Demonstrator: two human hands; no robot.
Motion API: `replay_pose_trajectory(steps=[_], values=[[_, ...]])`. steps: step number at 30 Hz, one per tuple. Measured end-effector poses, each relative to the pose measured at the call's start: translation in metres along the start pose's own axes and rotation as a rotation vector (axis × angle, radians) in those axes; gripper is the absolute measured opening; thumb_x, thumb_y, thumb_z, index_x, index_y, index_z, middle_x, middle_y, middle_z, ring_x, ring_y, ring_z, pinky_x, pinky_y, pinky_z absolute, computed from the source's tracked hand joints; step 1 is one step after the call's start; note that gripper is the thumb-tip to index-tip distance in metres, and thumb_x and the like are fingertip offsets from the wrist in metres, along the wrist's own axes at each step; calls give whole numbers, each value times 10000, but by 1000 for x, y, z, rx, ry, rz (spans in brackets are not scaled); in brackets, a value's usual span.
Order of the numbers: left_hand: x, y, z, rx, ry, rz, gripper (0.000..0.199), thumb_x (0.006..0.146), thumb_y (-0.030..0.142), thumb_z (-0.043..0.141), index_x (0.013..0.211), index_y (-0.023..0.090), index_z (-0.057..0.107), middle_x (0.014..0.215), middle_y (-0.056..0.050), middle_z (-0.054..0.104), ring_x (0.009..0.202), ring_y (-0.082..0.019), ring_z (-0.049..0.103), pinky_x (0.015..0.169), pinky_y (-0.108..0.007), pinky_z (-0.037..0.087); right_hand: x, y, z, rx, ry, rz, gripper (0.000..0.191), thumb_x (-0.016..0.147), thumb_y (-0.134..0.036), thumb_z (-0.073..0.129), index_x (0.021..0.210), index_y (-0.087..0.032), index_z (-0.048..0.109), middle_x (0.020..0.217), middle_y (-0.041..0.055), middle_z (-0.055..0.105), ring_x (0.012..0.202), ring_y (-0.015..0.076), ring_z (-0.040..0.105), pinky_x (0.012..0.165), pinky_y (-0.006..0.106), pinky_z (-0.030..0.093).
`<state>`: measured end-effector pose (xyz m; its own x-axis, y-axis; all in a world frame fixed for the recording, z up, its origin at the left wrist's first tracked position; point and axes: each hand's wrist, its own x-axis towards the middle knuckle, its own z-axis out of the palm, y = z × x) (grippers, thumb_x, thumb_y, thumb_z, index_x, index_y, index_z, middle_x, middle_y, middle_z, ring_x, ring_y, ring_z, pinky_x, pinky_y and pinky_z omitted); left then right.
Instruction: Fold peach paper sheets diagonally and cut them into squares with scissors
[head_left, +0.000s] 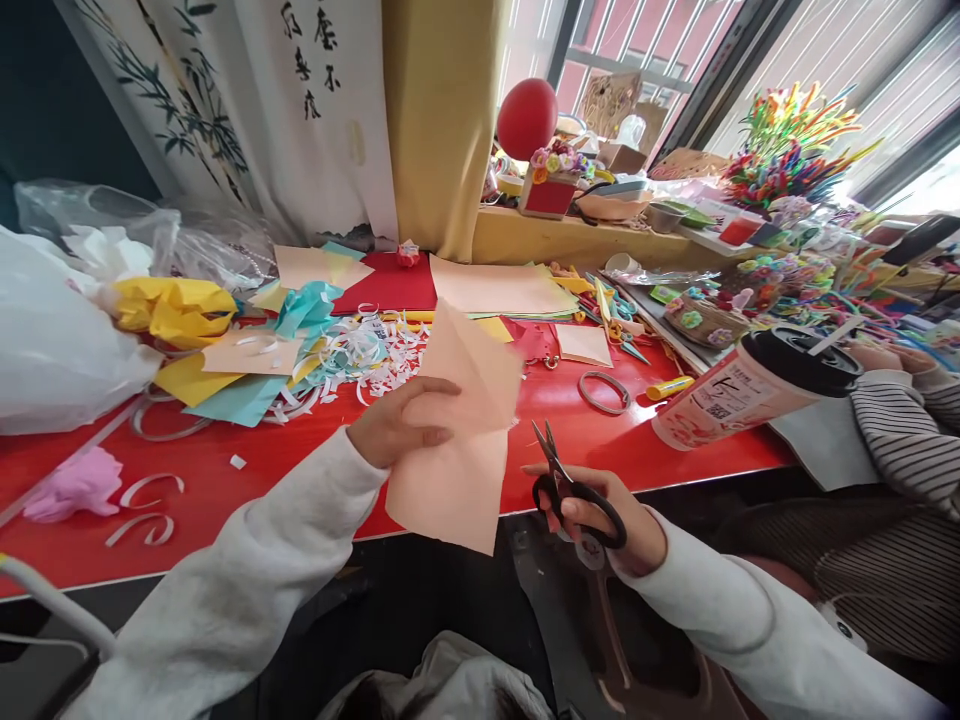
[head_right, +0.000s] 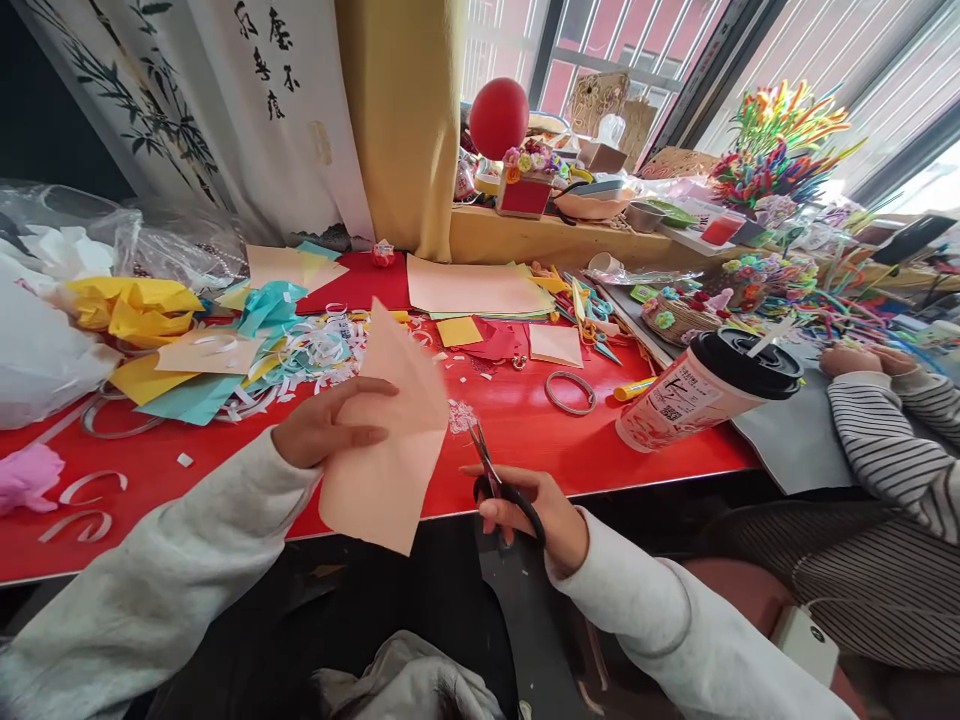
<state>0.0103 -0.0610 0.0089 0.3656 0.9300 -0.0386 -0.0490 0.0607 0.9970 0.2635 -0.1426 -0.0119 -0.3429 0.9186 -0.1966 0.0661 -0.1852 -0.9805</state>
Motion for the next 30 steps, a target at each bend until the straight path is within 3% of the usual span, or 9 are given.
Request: replay_pose_trajectory(steps=[5,10,19,30], values=[[-15,6,-9,17,-139,-84,641,599,226,736,1205,207,530,1231,-59,555,1060,-235,555,845,-283,470,-1,-3,-2,-129,-147,9,607,620,-531,691,1065,-128,606,778,33,521,679,127,488,595,268,400],[-22,8,-17,-4,-203,-53,665,625,212,743,1246,228,504,1317,-67,493,1144,-271,505,912,-318,452,-5,-15,6,-241,-303,99,667,593,-621,658,991,-87,615,674,3,464,599,103,422,538,251,333],[-19,8,-16,222,-333,227,594,676,172,703,1236,221,512,1358,-37,451,1300,-234,325,1094,-344,240,1,-26,11,-280,-253,203,723,519,-642,682,960,-71,634,543,-30,448,477,71,389,443,224,280],[-15,7,-19,245,-387,260,595,681,137,694,1238,238,508,1354,-20,457,1293,-223,338,1090,-322,244,1,-32,15,-276,-234,267,744,499,-636,696,970,-63,635,513,-35,453,448,68,399,402,205,324]])
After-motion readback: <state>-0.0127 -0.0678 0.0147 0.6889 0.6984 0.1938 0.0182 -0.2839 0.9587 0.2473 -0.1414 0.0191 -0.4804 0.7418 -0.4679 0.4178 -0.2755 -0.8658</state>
